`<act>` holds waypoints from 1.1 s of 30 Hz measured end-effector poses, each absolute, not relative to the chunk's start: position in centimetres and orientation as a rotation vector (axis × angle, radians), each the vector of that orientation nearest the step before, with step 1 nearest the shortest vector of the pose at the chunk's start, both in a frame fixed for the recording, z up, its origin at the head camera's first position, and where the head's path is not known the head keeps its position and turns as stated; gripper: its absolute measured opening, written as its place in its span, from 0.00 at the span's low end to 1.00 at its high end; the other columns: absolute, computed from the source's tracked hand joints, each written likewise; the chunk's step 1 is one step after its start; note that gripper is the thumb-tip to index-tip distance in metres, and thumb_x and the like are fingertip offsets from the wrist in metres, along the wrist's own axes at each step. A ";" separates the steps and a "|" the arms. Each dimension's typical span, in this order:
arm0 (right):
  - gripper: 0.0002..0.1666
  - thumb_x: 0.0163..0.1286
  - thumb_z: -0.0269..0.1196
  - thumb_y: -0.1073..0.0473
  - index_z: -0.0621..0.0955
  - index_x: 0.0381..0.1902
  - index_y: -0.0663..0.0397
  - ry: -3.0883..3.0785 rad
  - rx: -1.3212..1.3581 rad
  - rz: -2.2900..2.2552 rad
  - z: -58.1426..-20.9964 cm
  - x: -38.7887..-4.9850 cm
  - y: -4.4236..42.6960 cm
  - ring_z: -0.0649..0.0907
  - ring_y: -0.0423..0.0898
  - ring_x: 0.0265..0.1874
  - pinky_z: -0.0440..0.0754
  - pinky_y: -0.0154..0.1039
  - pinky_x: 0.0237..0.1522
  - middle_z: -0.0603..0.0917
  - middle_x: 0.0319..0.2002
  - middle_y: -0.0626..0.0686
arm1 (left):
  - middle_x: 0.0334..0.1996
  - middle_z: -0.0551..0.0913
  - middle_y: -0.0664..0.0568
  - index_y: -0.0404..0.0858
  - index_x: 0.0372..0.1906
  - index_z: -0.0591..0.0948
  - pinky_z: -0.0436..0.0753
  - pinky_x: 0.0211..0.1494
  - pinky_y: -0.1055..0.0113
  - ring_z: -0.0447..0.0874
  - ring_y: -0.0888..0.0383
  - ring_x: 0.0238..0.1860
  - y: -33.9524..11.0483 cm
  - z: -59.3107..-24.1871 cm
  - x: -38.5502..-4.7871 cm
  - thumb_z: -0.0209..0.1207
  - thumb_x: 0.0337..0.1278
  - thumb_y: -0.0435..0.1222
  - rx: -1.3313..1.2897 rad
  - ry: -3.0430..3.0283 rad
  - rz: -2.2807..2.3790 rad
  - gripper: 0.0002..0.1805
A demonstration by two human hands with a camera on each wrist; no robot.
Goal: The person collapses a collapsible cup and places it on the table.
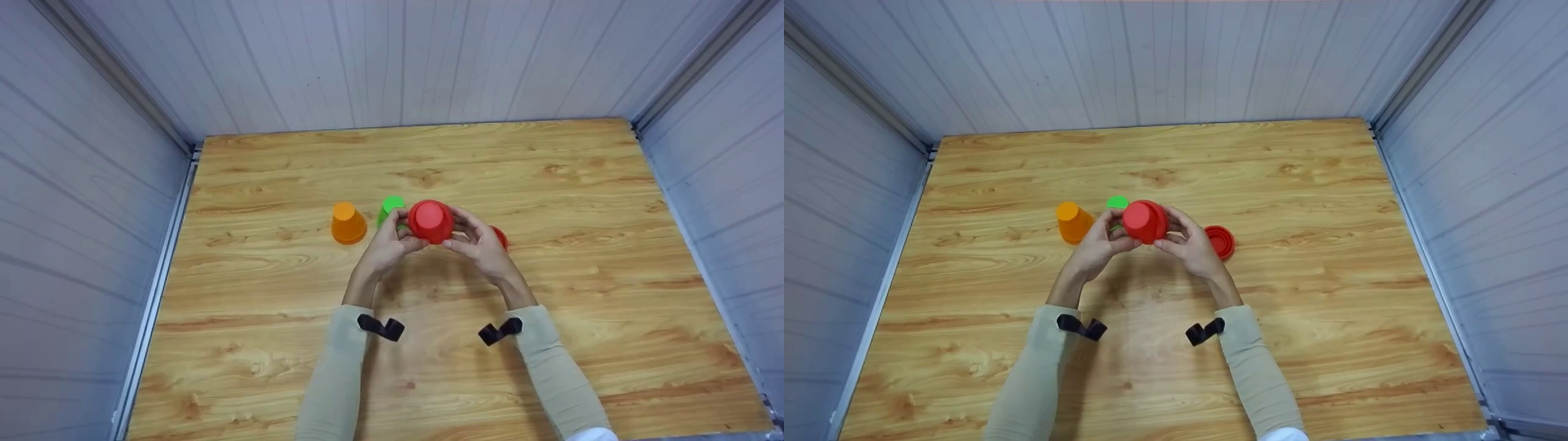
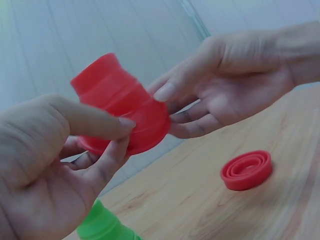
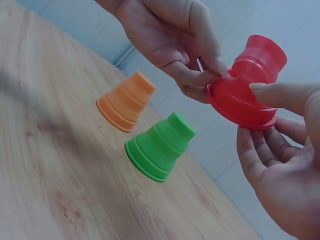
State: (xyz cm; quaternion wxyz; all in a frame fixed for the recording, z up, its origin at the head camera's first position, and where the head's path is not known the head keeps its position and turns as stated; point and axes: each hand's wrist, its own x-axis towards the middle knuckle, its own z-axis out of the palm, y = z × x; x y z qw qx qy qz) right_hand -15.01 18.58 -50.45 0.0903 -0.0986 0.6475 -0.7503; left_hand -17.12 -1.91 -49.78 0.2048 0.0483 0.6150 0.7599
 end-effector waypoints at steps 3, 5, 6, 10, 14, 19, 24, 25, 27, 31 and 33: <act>0.41 0.59 0.65 0.73 0.64 0.69 0.61 1.959 -0.320 -2.199 -50.6 -15.0 18.5 0.74 0.49 0.56 0.79 0.35 0.55 0.71 0.62 0.59 | 0.53 0.69 0.43 0.34 0.58 0.61 0.82 0.47 0.69 0.77 0.54 0.49 -1.8 -49.9 -17.1 0.63 0.45 0.17 0.120 1.758 2.113 0.34; 0.41 0.58 0.66 0.72 0.65 0.69 0.60 1.975 -0.318 -2.191 -50.6 -14.9 18.4 0.75 0.50 0.56 0.80 0.35 0.53 0.71 0.62 0.58 | 0.53 0.70 0.42 0.34 0.57 0.61 0.82 0.48 0.69 0.78 0.53 0.51 -1.7 -49.9 -17.0 0.62 0.46 0.17 0.119 1.760 2.116 0.34; 0.41 0.58 0.67 0.71 0.65 0.68 0.60 1.977 -0.312 -2.193 -50.6 -14.9 18.4 0.75 0.50 0.55 0.81 0.35 0.52 0.71 0.62 0.58 | 0.54 0.70 0.42 0.34 0.57 0.60 0.82 0.48 0.68 0.78 0.53 0.52 -1.6 -50.0 -17.0 0.62 0.47 0.17 0.122 1.756 2.116 0.33; 0.40 0.58 0.67 0.70 0.67 0.68 0.59 1.978 -0.274 -2.212 -50.6 -14.8 18.5 0.76 0.49 0.54 0.82 0.34 0.49 0.72 0.62 0.57 | 0.56 0.70 0.42 0.36 0.59 0.61 0.83 0.49 0.66 0.80 0.51 0.53 -1.5 -49.9 -16.9 0.63 0.50 0.21 0.121 1.748 2.114 0.33; 0.39 0.58 0.68 0.68 0.67 0.67 0.57 1.991 -0.234 -2.228 -50.5 -14.7 18.2 0.76 0.49 0.54 0.82 0.34 0.49 0.73 0.60 0.57 | 0.56 0.72 0.43 0.38 0.58 0.62 0.83 0.52 0.64 0.82 0.51 0.52 -1.5 -49.8 -16.9 0.65 0.50 0.25 0.096 1.788 2.094 0.32; 0.37 0.58 0.68 0.70 0.69 0.65 0.59 2.069 -0.165 -2.236 -50.4 -14.7 17.9 0.78 0.48 0.51 0.81 0.32 0.48 0.75 0.56 0.57 | 0.54 0.71 0.43 0.38 0.56 0.63 0.83 0.51 0.63 0.84 0.50 0.48 -1.2 -49.7 -16.7 0.65 0.50 0.25 0.112 1.854 2.077 0.30; 0.33 0.56 0.66 0.75 0.71 0.61 0.64 2.175 -0.097 -2.274 -50.5 -14.8 17.3 0.79 0.45 0.44 0.81 0.32 0.46 0.78 0.50 0.56 | 0.51 0.68 0.41 0.35 0.52 0.62 0.85 0.48 0.61 0.85 0.48 0.44 -0.5 -49.6 -16.6 0.62 0.50 0.22 0.142 1.910 2.098 0.27; 0.32 0.56 0.65 0.76 0.72 0.60 0.65 2.197 -0.090 -2.282 -50.6 -14.8 17.1 0.79 0.44 0.43 0.81 0.32 0.45 0.78 0.49 0.57 | 0.50 0.68 0.41 0.35 0.51 0.62 0.85 0.47 0.61 0.85 0.48 0.44 -0.4 -49.6 -16.6 0.61 0.50 0.22 0.136 1.918 2.103 0.26; 0.31 0.56 0.65 0.77 0.72 0.59 0.66 2.250 -0.082 -2.284 -50.6 -14.9 16.9 0.79 0.44 0.41 0.81 0.32 0.44 0.78 0.47 0.57 | 0.49 0.68 0.41 0.34 0.49 0.62 0.86 0.45 0.61 0.84 0.47 0.44 0.0 -49.7 -16.6 0.59 0.49 0.20 0.115 1.917 2.126 0.24; 0.29 0.57 0.63 0.77 0.73 0.58 0.67 2.252 -0.081 -2.284 -50.4 -14.9 16.8 0.79 0.44 0.40 0.81 0.32 0.43 0.78 0.45 0.55 | 0.46 0.70 0.41 0.32 0.47 0.64 0.86 0.44 0.59 0.84 0.48 0.42 0.4 -49.6 -16.6 0.57 0.48 0.17 0.020 1.815 2.224 0.22; 0.27 0.57 0.63 0.77 0.74 0.57 0.67 2.207 -0.074 -2.288 -50.2 -14.9 16.9 0.79 0.44 0.41 0.81 0.31 0.43 0.78 0.44 0.53 | 0.44 0.70 0.43 0.32 0.47 0.64 0.86 0.43 0.59 0.83 0.50 0.40 0.4 -49.5 -16.6 0.56 0.48 0.16 -0.038 1.728 2.280 0.22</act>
